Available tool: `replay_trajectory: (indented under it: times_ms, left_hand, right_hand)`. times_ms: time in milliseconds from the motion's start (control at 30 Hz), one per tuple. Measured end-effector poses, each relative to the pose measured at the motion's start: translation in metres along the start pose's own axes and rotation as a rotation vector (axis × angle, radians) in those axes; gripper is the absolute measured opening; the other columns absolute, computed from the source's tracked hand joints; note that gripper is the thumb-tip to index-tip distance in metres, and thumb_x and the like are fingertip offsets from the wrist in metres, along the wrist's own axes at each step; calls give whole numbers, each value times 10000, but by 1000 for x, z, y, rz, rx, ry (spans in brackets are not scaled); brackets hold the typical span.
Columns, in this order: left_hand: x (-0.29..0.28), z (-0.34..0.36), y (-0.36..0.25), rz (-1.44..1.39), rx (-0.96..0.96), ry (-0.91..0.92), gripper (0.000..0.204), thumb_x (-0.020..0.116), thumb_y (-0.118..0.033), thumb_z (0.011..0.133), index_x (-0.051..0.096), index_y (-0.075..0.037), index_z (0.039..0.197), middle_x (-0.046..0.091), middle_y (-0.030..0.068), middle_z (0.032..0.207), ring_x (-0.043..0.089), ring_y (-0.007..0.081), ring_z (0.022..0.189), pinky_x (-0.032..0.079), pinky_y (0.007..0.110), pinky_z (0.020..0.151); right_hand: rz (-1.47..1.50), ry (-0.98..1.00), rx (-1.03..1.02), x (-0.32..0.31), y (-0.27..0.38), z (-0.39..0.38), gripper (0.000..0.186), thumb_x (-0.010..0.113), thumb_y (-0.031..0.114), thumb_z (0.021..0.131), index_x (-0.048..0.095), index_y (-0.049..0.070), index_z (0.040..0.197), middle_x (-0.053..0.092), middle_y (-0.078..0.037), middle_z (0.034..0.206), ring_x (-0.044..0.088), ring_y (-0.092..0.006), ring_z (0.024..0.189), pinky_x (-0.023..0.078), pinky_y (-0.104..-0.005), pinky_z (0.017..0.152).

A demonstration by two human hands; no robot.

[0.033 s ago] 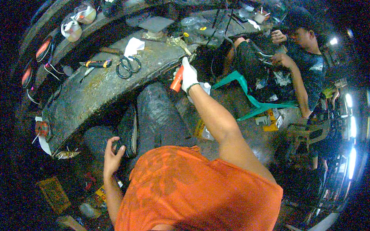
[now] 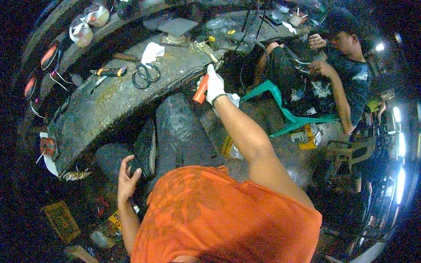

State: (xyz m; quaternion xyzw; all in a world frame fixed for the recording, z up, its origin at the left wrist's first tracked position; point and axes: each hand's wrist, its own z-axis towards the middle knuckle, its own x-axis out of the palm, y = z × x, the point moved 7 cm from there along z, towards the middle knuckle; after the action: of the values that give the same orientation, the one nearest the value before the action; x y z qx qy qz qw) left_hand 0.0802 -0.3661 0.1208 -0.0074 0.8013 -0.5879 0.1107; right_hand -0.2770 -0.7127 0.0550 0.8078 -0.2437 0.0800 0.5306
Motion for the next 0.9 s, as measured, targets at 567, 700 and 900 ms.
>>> replay_trajectory:
  times_ms: [567,700,900]
  left_hand:
    - [-20,-18,53,-584,-228,8,467,786,25,961,599,63,1387,759,115,1288,721,180,1148,542,328,1067]
    - [-24,-18,57,-676,-228,41,477,806,-11,961,610,70,1388,757,109,1305,720,190,1160,523,345,1096]
    - [-28,-22,58,-650,-237,60,454,819,-60,969,630,54,1365,758,99,1295,715,193,1167,513,352,1099]
  right_hand:
    - [-48,19,-94,6,-6,-7,275,713,256,1023,499,146,1156,626,-92,810,649,-265,603,561,-446,506]
    - [-40,23,-81,6,-8,-12,262,708,242,1020,513,160,1176,628,-91,811,648,-263,601,560,-443,502]
    - [-15,0,-54,8,-9,-17,294,735,239,1003,531,186,1207,627,-72,777,638,-262,547,544,-455,464]
